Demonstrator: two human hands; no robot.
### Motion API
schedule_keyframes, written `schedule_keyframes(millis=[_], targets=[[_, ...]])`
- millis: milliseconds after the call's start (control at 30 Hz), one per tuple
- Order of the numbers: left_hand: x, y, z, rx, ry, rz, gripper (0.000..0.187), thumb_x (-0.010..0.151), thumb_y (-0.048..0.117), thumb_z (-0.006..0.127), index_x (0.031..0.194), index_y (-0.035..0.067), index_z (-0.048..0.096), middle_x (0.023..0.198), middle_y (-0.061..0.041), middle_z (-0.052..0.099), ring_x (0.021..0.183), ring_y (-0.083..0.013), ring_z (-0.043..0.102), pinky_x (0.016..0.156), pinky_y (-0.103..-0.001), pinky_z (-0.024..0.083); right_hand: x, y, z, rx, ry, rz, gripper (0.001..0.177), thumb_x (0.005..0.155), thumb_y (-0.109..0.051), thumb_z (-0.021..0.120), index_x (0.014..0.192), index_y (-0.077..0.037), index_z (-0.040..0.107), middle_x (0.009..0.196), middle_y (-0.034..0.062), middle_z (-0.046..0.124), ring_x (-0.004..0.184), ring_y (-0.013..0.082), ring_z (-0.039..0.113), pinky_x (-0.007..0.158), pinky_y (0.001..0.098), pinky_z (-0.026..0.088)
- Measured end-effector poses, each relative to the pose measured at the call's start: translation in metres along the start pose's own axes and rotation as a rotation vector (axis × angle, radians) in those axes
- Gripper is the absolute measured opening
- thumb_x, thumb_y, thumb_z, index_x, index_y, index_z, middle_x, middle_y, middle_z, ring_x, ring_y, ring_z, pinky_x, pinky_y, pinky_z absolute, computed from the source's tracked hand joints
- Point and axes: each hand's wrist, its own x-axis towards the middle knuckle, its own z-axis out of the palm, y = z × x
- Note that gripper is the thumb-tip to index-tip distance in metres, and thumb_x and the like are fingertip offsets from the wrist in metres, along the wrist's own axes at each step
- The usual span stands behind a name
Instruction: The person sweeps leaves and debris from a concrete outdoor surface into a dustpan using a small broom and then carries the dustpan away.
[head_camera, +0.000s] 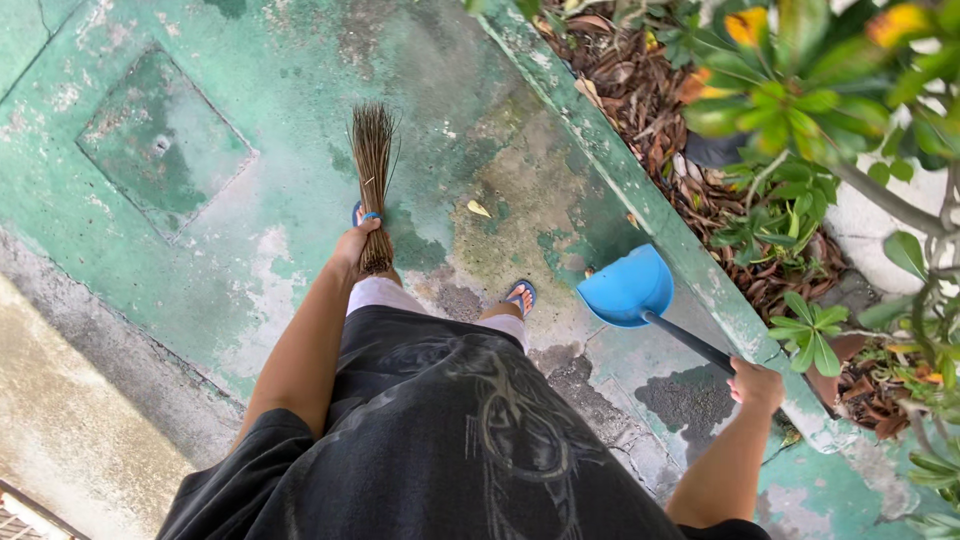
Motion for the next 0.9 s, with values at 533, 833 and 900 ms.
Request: schedule_keyframes(millis=[533,833,900], targets=[[0.053,0.266,-0.266,-0.015,-0.001,-0.035,0.027,0.087,0.026,0.059,0.095,0.000,0.055,0.073,-0.010,0.060,0.057,-0.0230,0.060,0.052,-0.042,0.053,-0.278,-0.437,0.296,0.588,-0.109,0.101,0.034,0.086,-0.030,0.071,0.078,-0.004,0.051,0.058,0.0035,0.050,0.041,0.0099,0.044,0.033,0.0242,0.032],[0.071,0.368,-0.351,-0.179,0.020,0.078,0.029,0.088,0.029,0.059,0.093,0.001,0.053,0.069,-0.012,0.059,0.054,-0.0247,0.060,0.051,-0.041,0.053,-0.365,-0.660,0.422,0.583,-0.287,-0.086,0.021,0.089,-0.030,0.067,0.092,-0.009,0.064,0.059,-0.0007,0.052,0.042,0.0070,0.046,0.037,0.0226,0.033],[0.077,0.400,-0.365,-0.224,0.100,0.092,0.029,0.088,0.028,0.060,0.094,0.001,0.053,0.071,-0.008,0.060,0.058,-0.0226,0.061,0.053,-0.040,0.054,-0.385,-0.708,0.442,0.568,-0.352,-0.157,0.020,0.088,-0.028,0.067,0.098,-0.011,0.066,0.056,0.0012,0.052,0.041,0.0080,0.044,0.036,0.0228,0.033]])
